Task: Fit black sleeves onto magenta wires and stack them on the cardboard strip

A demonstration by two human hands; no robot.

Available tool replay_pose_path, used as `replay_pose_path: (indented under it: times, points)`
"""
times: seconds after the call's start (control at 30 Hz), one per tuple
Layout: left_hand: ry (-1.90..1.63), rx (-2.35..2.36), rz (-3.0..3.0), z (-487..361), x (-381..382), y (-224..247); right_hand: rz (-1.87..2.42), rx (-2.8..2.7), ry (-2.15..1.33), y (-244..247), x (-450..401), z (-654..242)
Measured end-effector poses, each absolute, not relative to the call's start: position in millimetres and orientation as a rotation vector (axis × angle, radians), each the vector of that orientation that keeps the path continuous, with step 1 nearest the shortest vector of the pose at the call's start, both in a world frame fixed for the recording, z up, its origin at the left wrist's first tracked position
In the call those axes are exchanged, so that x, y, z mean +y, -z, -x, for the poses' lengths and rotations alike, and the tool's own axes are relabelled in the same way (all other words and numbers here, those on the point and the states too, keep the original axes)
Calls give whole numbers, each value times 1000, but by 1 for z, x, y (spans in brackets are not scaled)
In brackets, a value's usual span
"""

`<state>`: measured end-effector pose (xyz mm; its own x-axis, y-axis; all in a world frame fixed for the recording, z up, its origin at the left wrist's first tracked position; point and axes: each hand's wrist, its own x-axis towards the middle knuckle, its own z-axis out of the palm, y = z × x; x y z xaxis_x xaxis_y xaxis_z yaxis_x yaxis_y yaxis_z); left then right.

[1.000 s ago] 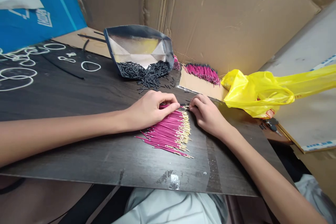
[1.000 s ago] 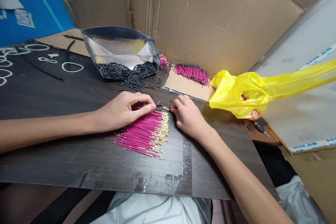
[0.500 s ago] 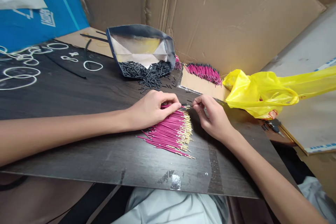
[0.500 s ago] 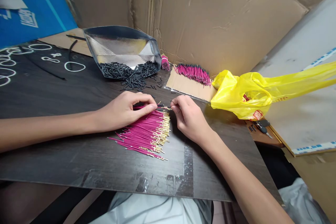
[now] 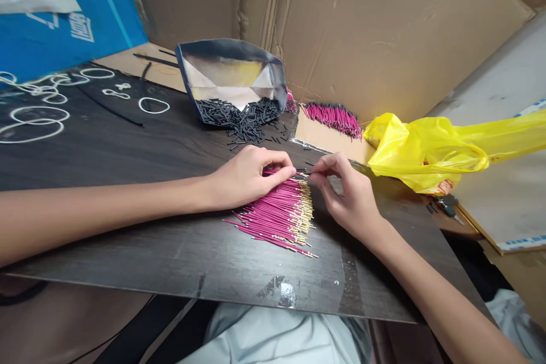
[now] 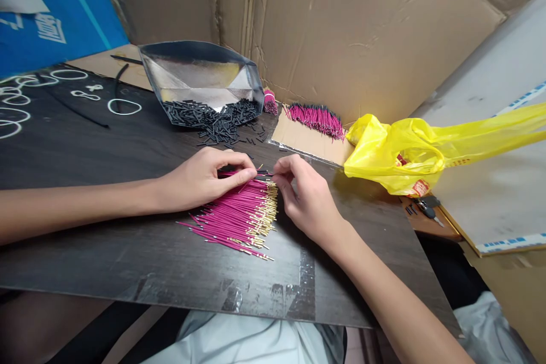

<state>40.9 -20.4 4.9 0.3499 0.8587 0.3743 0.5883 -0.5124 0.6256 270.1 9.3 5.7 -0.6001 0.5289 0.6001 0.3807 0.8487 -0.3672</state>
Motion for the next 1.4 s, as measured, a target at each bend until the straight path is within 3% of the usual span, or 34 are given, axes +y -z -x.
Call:
replay_pose_path:
  times: [0.17,0.47,1.03,1.4]
  points:
    - [-965,1267,-2246,-40,-21,-4,679,-2226,-325,-7,9,-271]
    - [-935,1253,-2208,-42,-20,-6,649,-2273,-98,-9,5,-271]
    - [-918,1142,-2289,-39,-20,-6,716,-1897,-1266,-6,18,-273]
    - [-891,1094,-2297,-41,-23,-10,636,-1749,-1683,-7,18,-272]
